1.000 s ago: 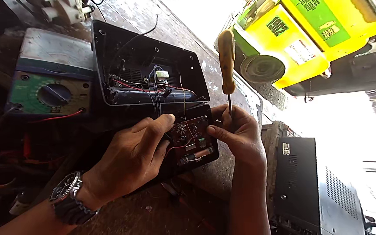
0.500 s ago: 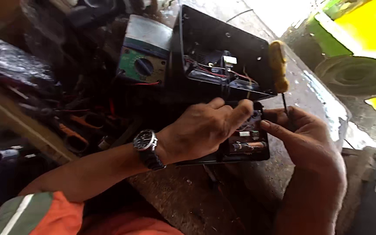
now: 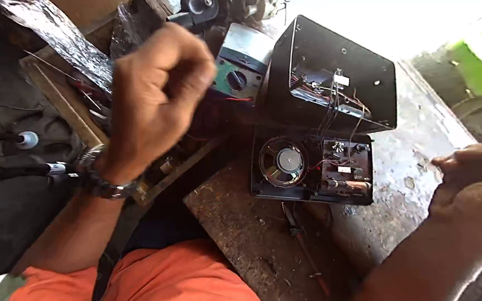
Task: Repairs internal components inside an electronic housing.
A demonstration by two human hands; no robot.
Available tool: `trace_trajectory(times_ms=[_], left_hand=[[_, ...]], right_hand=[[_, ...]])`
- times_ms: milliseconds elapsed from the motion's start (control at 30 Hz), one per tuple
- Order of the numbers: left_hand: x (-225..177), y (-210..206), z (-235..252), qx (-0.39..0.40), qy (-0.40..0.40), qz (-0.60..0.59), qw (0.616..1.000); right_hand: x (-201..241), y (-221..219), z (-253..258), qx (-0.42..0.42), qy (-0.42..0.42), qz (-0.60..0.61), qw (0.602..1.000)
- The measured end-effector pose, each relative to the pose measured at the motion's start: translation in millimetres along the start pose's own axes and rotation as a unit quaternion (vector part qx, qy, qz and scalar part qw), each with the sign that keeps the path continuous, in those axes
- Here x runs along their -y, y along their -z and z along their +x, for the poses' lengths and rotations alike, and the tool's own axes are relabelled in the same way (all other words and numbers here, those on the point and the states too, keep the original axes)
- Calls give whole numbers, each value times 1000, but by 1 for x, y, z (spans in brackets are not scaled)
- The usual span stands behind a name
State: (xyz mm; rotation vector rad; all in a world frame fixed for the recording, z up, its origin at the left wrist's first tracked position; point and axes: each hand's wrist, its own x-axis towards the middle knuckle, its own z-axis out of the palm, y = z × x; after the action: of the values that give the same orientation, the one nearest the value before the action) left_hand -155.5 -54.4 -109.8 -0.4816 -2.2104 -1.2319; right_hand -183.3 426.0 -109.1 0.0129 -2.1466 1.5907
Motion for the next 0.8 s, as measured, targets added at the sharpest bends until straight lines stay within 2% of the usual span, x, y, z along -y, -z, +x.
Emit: trace_trajectory(times_ms=[133,233,300,433,567,700,800], left_hand=[[11,0,-39,80,45,35,995],[-1,-14,-73,161,40,29,986],[-8,-25,-81,179,33,6,983],[-21,-41,-64,142,0,-14,990],[-33,-69,-23,118,-70,-1,990],[-40,-103,2,204,-90,25,974],[-34,-119,6,281,-70,53,956]], right_hand=[[11,2,5,-41,68,54,995],[16,-9,6,-69,63,56,994],[16,-11,6,-72,70,51,994],[12,-4,5,-62,114,90,987],[13,-7,10,-39,149,110,982],[16,-10,8,-13,186,119,975],[18,-9,7,-10,195,128,972]])
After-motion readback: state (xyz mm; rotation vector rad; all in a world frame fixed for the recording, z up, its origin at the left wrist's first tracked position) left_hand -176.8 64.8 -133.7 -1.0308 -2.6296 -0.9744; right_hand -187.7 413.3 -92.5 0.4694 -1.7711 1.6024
